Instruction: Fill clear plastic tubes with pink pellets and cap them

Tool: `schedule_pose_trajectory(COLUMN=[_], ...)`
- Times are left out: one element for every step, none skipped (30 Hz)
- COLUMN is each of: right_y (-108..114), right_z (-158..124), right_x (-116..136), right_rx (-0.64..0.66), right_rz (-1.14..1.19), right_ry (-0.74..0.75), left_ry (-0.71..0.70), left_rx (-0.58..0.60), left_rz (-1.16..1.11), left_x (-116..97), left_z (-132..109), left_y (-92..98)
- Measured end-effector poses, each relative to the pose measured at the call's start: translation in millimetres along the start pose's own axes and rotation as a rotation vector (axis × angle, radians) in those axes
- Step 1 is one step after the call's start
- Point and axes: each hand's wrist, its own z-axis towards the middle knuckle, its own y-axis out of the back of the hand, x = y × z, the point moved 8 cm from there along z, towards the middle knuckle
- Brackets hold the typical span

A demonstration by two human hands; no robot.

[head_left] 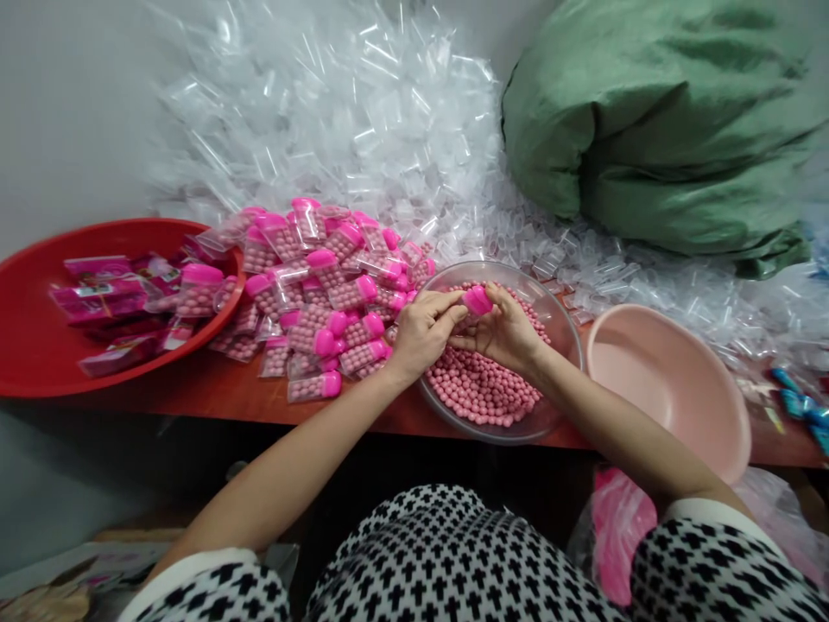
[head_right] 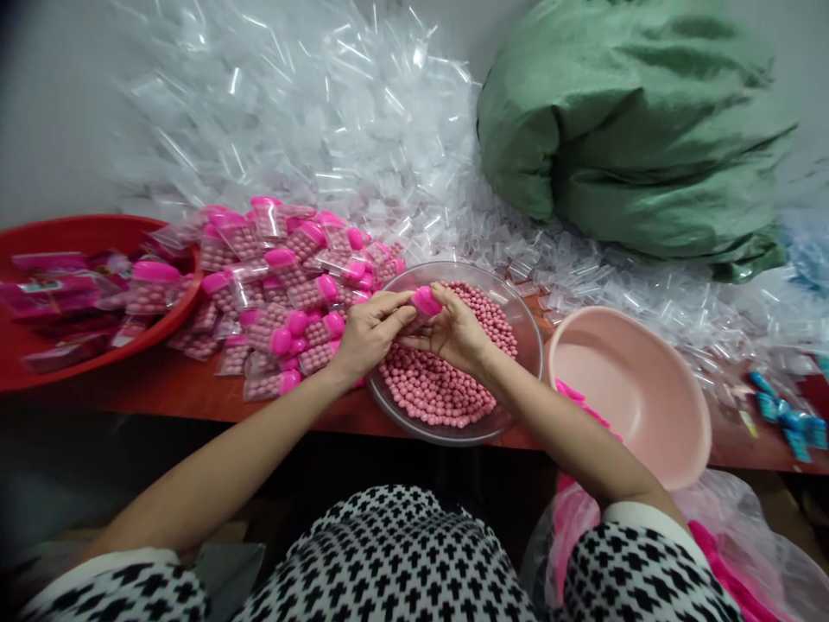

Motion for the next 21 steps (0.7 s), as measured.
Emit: schedule_pose_trajectory(right_y=[0.7,1.2,1.6,1.6,1.4,0.9,0.3,-0.5,-1.3,-2.0,-2.6,-2.7,-2.4,-2.0,-1.9,-2.4,-3.6,-5.6,-7.5,-8.7,-8.4], right_z=[-0.7,-1.0,-0.9,-0.7,-0.5,-0.3,-0.2,0.0,0.3,0.8,1.6,2.8,4.4,6.4,8.7,11.2,13.6,15.5,16.5,16.3,14.6], right_x=[-0.3,-0.6,-0.7,-0.6,-0.1,0.7,1.3,1.6,1.5,0.9,-0.1,-1.0,-1.8,-2.7,-3.8,-4.6,-5.0,-4.4,-2.3,2.1,8.8], right_rx=[0.004,0.002,-0.005,-0.013,-0.020,-0.024,-0.025,-0.020,-0.012,0.000,0.011,0.017,0.016,0.010,0.001,-0.006,-0.008,-0.002,0.009,0.017,0.018], right_rz=[-0.008,-0.018,-0.029,-0.039,-0.048,-0.053,-0.056,-0.054,-0.045,-0.029,-0.006,0.021,0.048,0.069,0.077,0.068,0.041,-0.004,-0.064,-0.133,-0.206], right_ry=[0.008,0.020,0.036,0.054,0.074,0.094,0.109,0.118,0.120,0.116,0.109,0.106,0.107,0.107,0.102,0.092,0.077,0.057,0.040,0.036,0.049], left_ry=[-0.001,-0.007,-0.018,-0.031,-0.045,-0.057,-0.068,-0.074,-0.078,-0.082,-0.086,-0.092,-0.098,-0.101,-0.101,-0.094,-0.080,-0.061,-0.040,-0.020,-0.002], left_rx=[0.000,-0.001,-0.001,-0.001,-0.003,-0.007,-0.011,-0.014,-0.017,-0.020,-0.021,-0.022,-0.024,-0.028,-0.032,-0.033,-0.033,-0.037,-0.043,-0.045,-0.052], left_rz=[-0.002,-0.004,-0.007,-0.014,-0.026,-0.039,-0.052,-0.064,-0.072,-0.076,-0.074,-0.067,-0.057,-0.045,-0.031,-0.019,-0.012,-0.022,-0.047,-0.081,-0.125], left_x=[-0.1,-0.6,-1.7,-3.0,-4.4,-5.7,-7.0,-8.0,-8.9,-9.8,-10.8,-11.6,-12.2,-12.4,-11.8,-10.6,-8.7,-6.4,-3.9,-1.5,1.0], left_z=[-0.3,-0.6,-0.9,-1.2,-1.3,-1.4,-1.4,-1.3,-1.2,-1.0,-1.0,-1.0,-1.2,-1.4,-1.7,-1.8,-1.6,-1.1,-0.1,1.6,4.4], left_y=[-0.3,-0.5,-0.6,-0.7,-0.6,-0.3,0.1,0.4,0.8,1.4,2.0,2.6,3.1,3.7,3.9,3.5,2.6,2.0,1.8,2.3,4.8])
